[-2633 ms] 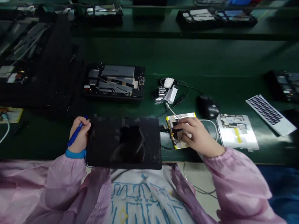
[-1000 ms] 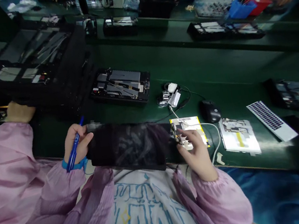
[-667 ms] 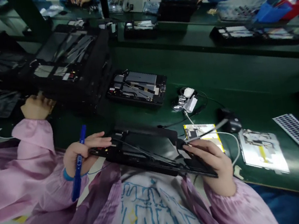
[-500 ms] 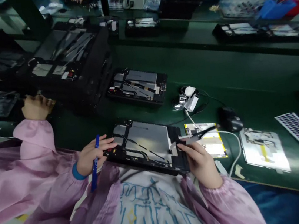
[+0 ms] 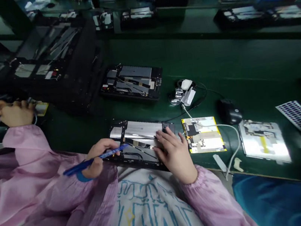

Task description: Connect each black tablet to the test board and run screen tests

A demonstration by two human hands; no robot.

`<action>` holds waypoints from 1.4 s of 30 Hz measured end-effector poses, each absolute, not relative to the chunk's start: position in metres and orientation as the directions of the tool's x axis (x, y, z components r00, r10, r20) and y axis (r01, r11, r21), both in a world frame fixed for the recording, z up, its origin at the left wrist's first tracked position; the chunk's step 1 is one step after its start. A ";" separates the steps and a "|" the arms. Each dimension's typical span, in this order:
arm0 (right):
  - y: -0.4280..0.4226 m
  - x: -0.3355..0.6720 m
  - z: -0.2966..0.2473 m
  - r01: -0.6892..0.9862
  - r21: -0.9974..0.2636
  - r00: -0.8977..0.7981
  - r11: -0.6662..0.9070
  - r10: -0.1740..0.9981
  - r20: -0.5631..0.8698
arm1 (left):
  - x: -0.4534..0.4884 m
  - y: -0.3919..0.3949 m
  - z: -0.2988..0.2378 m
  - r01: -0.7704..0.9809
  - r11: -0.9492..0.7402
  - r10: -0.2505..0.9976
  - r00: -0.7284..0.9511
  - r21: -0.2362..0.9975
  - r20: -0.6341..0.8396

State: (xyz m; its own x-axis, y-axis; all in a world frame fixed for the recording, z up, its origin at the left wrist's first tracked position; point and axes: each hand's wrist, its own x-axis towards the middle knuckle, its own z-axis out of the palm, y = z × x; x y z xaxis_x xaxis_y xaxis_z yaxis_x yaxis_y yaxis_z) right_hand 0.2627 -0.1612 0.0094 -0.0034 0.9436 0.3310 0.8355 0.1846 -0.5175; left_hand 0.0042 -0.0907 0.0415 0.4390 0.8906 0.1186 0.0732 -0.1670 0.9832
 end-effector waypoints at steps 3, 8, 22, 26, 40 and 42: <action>-0.162 0.263 0.029 0.668 -0.644 -0.101 0.374 0.902 0.419 | 0.049 -0.097 0.051 -0.039 -0.022 0.794 0.606 0.999 0.041; -0.151 0.293 0.052 0.497 -0.670 -0.295 0.552 0.833 0.468 | 0.090 -0.097 0.059 -0.125 0.075 0.717 0.696 0.989 0.034; -0.031 0.377 -0.020 0.866 -0.455 0.015 0.207 0.899 0.437 | 0.124 -0.097 0.036 0.299 -0.154 0.617 0.773 0.942 -0.145; -0.034 0.381 -0.019 0.870 -0.457 0.034 0.187 0.901 0.432 | 0.123 -0.096 0.033 0.269 -0.205 0.583 0.806 0.941 -0.103; -0.090 0.335 0.027 0.686 -0.666 0.000 0.294 0.915 0.403 | 0.106 -0.098 0.033 -0.109 0.118 0.782 0.623 0.987 -0.025; -0.115 0.320 0.034 0.566 -0.750 -0.080 0.343 0.928 0.364 | 0.102 -0.097 0.038 -0.170 0.145 0.835 0.549 0.975 -0.028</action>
